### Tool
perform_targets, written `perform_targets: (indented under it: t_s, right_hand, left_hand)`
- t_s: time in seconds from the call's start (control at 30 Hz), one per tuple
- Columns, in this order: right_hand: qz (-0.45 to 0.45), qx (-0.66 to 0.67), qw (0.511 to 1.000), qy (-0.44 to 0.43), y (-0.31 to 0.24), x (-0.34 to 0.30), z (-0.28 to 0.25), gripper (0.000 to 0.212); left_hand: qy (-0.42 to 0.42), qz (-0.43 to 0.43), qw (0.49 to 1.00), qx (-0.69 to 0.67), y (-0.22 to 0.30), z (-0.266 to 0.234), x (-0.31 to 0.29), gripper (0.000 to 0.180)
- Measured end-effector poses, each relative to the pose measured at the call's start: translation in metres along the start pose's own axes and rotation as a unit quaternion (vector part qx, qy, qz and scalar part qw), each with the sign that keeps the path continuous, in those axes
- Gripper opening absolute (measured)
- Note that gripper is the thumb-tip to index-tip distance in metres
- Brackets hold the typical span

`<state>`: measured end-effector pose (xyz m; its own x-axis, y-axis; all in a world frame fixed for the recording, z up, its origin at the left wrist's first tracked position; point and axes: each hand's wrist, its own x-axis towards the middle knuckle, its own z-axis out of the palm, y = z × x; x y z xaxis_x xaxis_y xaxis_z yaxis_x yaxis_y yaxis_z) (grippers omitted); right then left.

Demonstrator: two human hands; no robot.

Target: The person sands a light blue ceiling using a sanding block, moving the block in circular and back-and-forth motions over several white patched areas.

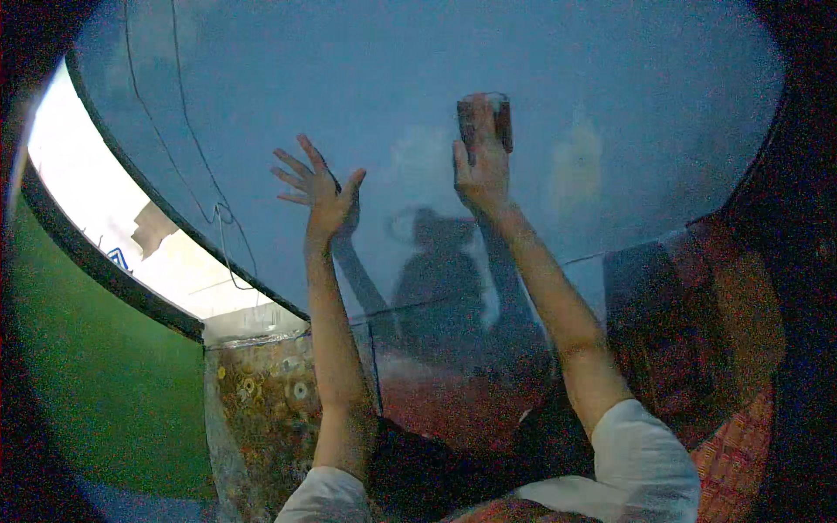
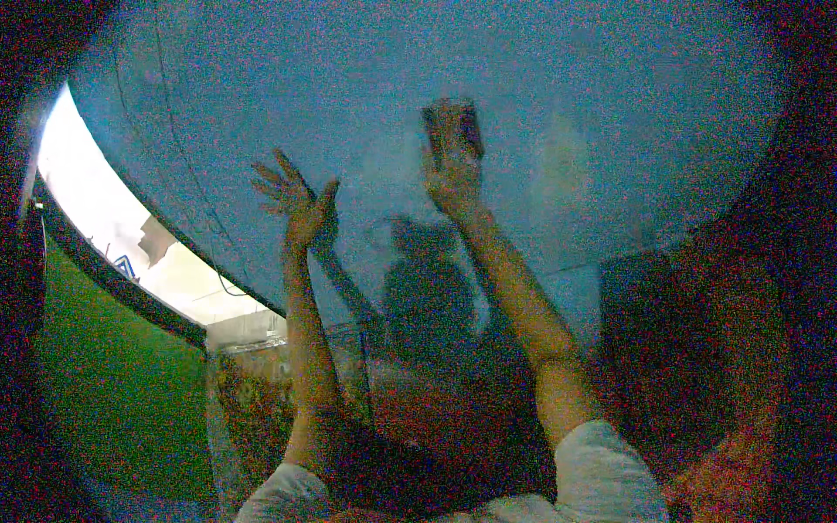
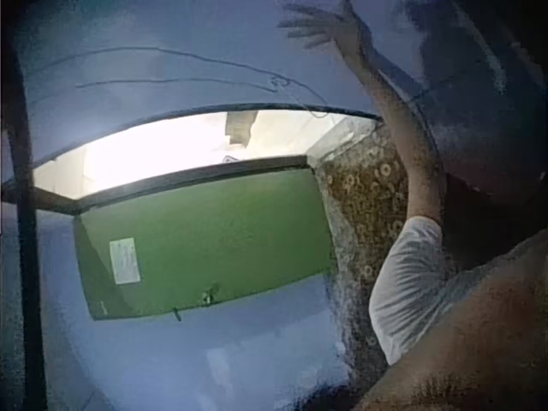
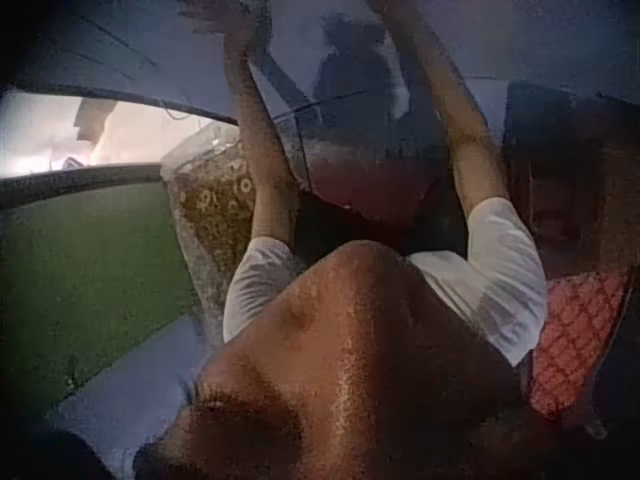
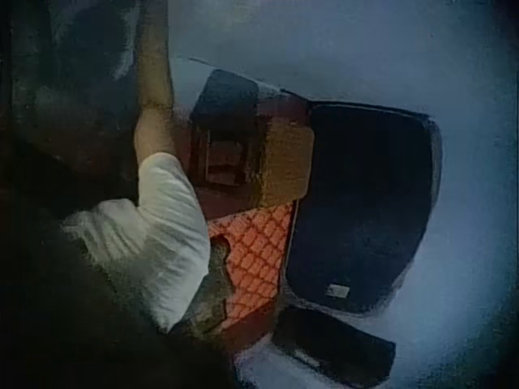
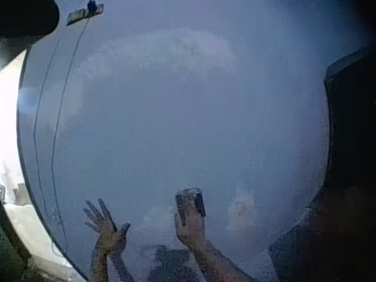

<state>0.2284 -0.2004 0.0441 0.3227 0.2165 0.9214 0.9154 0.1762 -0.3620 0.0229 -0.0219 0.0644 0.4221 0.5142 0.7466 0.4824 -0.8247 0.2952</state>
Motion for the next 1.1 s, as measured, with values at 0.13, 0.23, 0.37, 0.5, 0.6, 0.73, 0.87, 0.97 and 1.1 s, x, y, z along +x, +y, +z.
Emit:
perform_targets:
  t_s: [0.13, 0.23, 0.37, 0.5, 0.6, 0.73, 0.87, 0.97, 1.1]
  right_hand:
    - [-0.035, -0.14, 0.989, -0.045, 0.012, -0.025, -0.001, 0.066]
    - [-0.072, -0.193, 0.967, -0.153, 0.003, -0.027, 0.006, 0.065]
    - [-0.053, -0.113, 0.99, -0.067, -0.007, 0.0, 0.001, 0.063]
    - [-0.006, -0.105, 0.993, 0.045, 0.011, -0.012, 0.0, 0.068]
    - [-0.045, -0.178, 0.982, -0.052, 0.018, -0.04, 0.004, 0.065]
    - [-0.084, -0.192, 0.969, -0.13, 0.011, -0.021, 0.0, 0.062]
    - [-0.007, -0.114, 0.993, -0.003, 0.007, -0.002, -0.013, 0.066]
    - [-0.002, -0.146, 0.989, 0.0, 0.016, -0.019, -0.02, 0.069]
    - [-0.086, -0.242, 0.959, -0.124, 0.006, -0.033, -0.017, 0.069]
  left_hand:
    - [-0.006, -0.007, 1.0, 0.015, 0.003, 0.001, 0.001, 0.125]
    - [0.004, 0.001, 1.0, 0.015, 0.004, 0.0, 0.0, 0.126]
    - [0.007, -0.001, 1.0, 0.013, 0.006, 0.0, 0.0, 0.126]
    - [0.01, 0.01, 1.0, -0.001, 0.006, -0.004, 0.0, 0.122]
    - [0.005, 0.002, 1.0, -0.01, 0.01, -0.003, 0.002, 0.121]
    - [0.013, 0.012, 1.0, -0.009, 0.009, -0.003, -0.001, 0.121]
    - [0.028, 0.024, 0.999, 0.002, 0.003, -0.002, 0.001, 0.121]
    - [0.039, 0.038, 0.998, 0.011, 0.003, 0.002, 0.002, 0.122]
    - [0.019, 0.005, 1.0, 0.008, 0.011, 0.001, 0.001, 0.123]
